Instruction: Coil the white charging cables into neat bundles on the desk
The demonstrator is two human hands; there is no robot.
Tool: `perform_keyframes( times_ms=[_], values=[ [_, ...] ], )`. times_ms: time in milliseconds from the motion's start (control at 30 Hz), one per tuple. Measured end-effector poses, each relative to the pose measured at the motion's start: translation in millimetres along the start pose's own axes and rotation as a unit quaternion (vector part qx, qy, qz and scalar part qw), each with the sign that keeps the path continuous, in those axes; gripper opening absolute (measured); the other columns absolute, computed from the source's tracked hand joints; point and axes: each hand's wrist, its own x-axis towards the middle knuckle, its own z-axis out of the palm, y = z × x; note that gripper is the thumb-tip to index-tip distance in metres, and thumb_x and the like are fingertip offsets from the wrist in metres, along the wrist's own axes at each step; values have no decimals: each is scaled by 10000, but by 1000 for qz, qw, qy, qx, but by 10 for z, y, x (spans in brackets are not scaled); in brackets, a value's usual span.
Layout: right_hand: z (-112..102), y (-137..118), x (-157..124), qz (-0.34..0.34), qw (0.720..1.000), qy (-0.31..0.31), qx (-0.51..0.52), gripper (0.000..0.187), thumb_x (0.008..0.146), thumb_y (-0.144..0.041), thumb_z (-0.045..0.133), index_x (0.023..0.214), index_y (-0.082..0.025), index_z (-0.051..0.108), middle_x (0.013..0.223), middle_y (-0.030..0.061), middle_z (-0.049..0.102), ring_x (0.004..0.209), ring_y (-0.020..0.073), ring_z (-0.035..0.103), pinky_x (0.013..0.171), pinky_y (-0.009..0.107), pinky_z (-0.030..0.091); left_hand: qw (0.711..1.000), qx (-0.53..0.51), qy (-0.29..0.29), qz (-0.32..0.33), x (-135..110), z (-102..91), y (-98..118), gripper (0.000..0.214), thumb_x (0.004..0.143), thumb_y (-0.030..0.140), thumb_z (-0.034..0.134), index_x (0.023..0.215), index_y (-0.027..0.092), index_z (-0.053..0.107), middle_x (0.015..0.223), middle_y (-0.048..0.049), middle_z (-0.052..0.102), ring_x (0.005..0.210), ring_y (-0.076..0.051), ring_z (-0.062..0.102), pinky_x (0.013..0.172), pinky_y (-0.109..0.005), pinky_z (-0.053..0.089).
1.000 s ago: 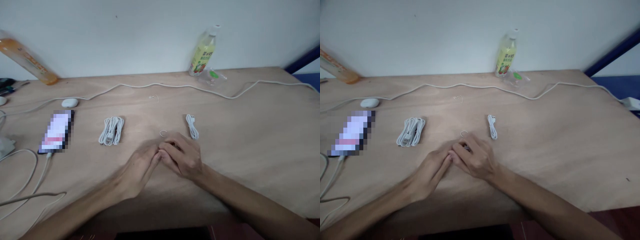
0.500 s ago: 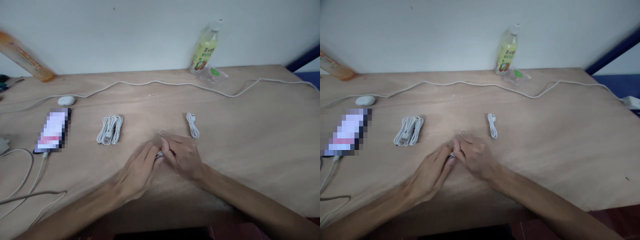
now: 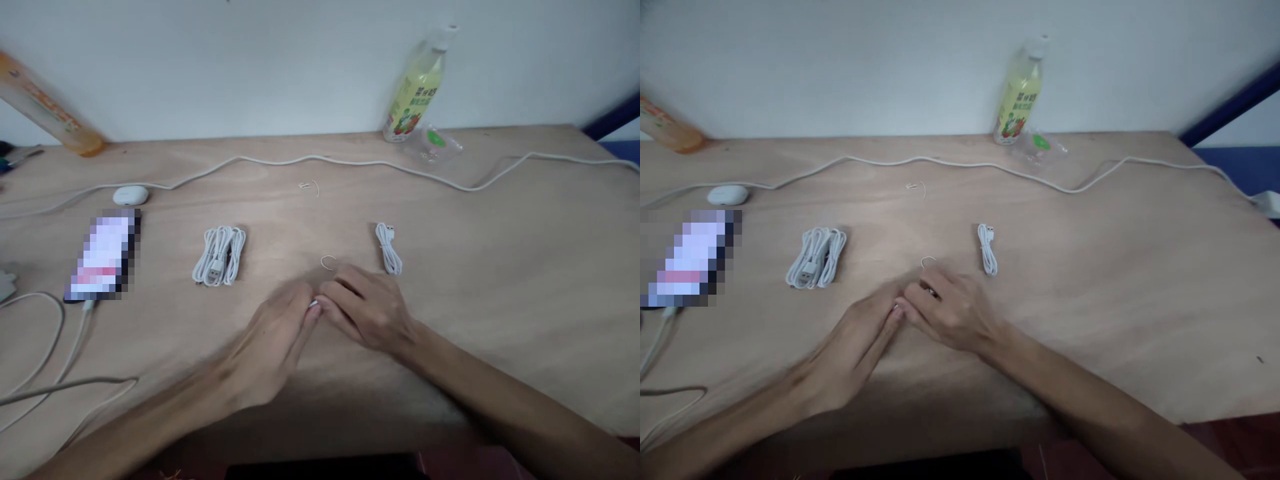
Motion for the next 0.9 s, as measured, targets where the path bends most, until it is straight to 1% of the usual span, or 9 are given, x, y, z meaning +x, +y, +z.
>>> perform_keyframes(
  times_ms=[100,200,300,367,500,600,700,767,900],
  values=[
    [-21,59,11,-65,996,21,-58,445,1165,-237,429,799,-194,680,658,12,595,623,166,529,564,318,390,982,-172,-45,-70,-7,-61,74,319,1168,395,365,999,229,580,982,-31,698,933,-217,678,903,-382,582],
    [-17,76,28,-90,994,25,-61,537,1168,-197,378,686,-207,615,589,1,545,579,162,480,557,333,374,970,-211,-66,-105,7,-77,99,355,1169,418,356,954,235,570,929,-14,681,902,-205,671,878,-353,584],
    [9,52,34,-66,997,14,-33,546,1168,-177,382,670,-200,605,590,1,563,560,151,489,550,326,377,993,-106,-39,-16,19,-32,32,351,1178,309,309,937,223,550,870,-11,650,791,-188,627,782,-344,570],
    [28,18,29,-27,999,19,-18,534,1163,-167,394,674,-196,604,592,2,573,545,147,490,532,322,366,996,38,26,80,21,14,-43,325,1175,250,316,962,203,556,875,-32,655,754,-195,611,701,-345,549],
    [56,-61,11,57,997,39,43,525,1154,-151,397,662,-198,573,567,-12,557,495,125,443,512,310,353,936,262,122,201,39,62,-118,330,1193,237,284,1142,121,589,861,-69,669,723,-220,605,589,-337,508],
    [60,-108,8,117,988,46,88,530,1155,-149,409,640,-205,524,537,-40,514,447,98,360,485,313,294,917,311,128,213,67,36,-86,329,1190,181,277,1177,98,595,819,-48,657,704,-206,602,581,-319,514],
    [58,-131,12,148,983,28,108,547,1158,-165,424,616,-213,478,514,-57,478,423,85,316,476,312,264,917,323,109,206,84,3,-59,399,1164,98,257,982,160,607,791,-34,640,700,-187,589,593,-304,508],
    [60,-126,10,143,983,24,109,540,1155,-166,428,620,-214,482,522,-54,491,423,85,331,477,309,274,926,311,89,194,83,4,-62,446,1181,153,245,891,183,583,801,-39,638,713,-185,585,603,-307,503],
    [47,-62,-6,77,995,36,56,503,1153,-153,394,688,-199,581,593,-13,586,498,117,473,520,305,367,969,203,56,130,49,29,-59,419,1202,275,249,928,193,555,870,-43,648,743,-192,595,642,-332,522]
  ],
)
